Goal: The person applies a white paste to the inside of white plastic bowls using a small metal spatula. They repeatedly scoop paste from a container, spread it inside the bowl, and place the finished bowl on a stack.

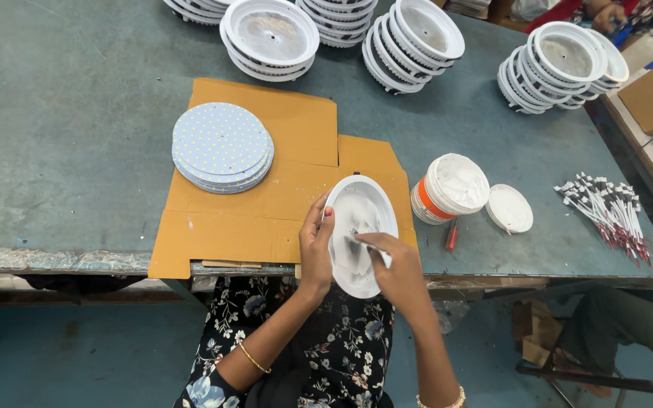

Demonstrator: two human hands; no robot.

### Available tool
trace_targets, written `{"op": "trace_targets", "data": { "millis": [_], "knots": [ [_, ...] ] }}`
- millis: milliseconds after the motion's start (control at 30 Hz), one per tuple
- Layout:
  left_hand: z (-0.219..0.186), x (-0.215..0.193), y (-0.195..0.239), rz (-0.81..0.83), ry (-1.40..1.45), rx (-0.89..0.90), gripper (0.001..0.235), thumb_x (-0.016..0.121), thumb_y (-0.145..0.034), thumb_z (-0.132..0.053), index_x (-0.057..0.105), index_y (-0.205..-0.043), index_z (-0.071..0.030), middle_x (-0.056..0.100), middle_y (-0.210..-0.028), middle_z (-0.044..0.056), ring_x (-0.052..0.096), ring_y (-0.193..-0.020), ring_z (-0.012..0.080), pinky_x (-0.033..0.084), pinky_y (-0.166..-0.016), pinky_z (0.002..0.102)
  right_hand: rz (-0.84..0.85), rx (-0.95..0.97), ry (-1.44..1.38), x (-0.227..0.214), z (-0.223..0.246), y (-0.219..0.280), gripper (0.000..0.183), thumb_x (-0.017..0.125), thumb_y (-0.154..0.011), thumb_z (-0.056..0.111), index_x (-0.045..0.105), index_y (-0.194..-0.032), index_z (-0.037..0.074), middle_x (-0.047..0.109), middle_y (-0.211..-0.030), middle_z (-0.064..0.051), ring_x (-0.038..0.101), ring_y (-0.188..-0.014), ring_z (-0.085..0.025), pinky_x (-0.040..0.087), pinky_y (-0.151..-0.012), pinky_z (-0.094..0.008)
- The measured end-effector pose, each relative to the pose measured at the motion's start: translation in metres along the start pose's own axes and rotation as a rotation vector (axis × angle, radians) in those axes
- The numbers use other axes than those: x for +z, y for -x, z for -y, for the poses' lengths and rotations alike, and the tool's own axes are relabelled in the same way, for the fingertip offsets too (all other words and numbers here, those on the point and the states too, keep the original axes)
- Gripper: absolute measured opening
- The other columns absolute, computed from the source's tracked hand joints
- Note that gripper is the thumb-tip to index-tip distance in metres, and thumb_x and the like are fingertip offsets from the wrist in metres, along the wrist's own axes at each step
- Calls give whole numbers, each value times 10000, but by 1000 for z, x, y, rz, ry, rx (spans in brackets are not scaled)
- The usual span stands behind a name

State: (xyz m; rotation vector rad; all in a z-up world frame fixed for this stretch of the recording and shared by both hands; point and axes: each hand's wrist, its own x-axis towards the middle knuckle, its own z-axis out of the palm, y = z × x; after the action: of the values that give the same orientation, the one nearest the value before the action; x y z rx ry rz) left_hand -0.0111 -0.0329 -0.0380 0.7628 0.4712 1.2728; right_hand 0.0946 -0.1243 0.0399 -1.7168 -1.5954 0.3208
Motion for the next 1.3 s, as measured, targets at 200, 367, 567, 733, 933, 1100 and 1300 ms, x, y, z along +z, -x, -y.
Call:
{"op": "trace_targets", "data": {
  "millis": [200, 367, 567, 733, 933, 1100, 1300],
  "knots": [
    [1, -3, -5, -25, -5, 19, 446, 501, -1059, -209, 540, -1423, 44, 622, -1335, 121, 566, -1221, 153, 419, -1078, 293, 213, -20, 46, -8, -11, 19, 339, 610, -819, -49, 755, -1108, 53, 779, -1047, -136, 744, -946, -270, 561, -848, -349],
    [1, -1, -3, 14, 3, -5, 440, 498, -1057, -208, 534, -1421, 37, 628, -1347, 133, 577, -1230, 165, 430, -1075, 302, 91, 175, 38, -27, -49, 3, 378, 590, -825, -54, 767, -1129, 83, 790, -1009, -133, 772, -902, -266, 577, -843, -352],
    [-5, 2, -4, 45, -46, 34, 449, 503, -1060, -226, 543, -1415, 46, 603, -1359, 125, 559, -1248, 169, 417, -1087, 304, -79, -13, 102, -11, -76, -35, 299, 605, -892, -25, 750, -1140, 57, 761, -1129, -168, 749, -1009, -306, 554, -885, -352],
    [-5, -1, -5, 4, -9, 25, 475, 471, -1078, -284, 552, -1410, 46, 615, -1355, 132, 556, -1258, 175, 405, -1104, 306, 117, 86, 133, -18, -69, -3, 368, 610, -814, -27, 758, -1138, 64, 766, -1099, -166, 758, -988, -298, 566, -862, -346],
    [-4, -4, -3, 9, -39, 20, 482, 472, -1078, -286, 538, -1420, 47, 611, -1353, 136, 549, -1264, 180, 401, -1109, 314, 97, 320, 57, -23, -64, 20, 287, 644, -873, 74, 734, -1135, -1, 792, -990, -194, 780, -864, -232, 565, -809, -339],
    [-8, -1, 0, 1, -53, 42, 488, 470, -1082, -287, 530, -1429, 50, 605, -1355, 139, 549, -1268, 182, 401, -1110, 317, 18, 382, 85, 3, -38, 22, 281, 642, -881, 153, 735, -1058, -44, 765, -894, -231, 765, -814, -284, 557, -781, -371],
    [-7, 2, 8, 8, -59, 62, 482, 464, -1088, -291, 522, -1429, 45, 611, -1350, 149, 556, -1260, 186, 408, -1110, 321, 21, 529, 67, 28, 9, 21, 286, 654, -874, 209, 730, -955, -54, 724, -759, -245, 752, -725, -357, 562, -710, -411]
  ]
}}
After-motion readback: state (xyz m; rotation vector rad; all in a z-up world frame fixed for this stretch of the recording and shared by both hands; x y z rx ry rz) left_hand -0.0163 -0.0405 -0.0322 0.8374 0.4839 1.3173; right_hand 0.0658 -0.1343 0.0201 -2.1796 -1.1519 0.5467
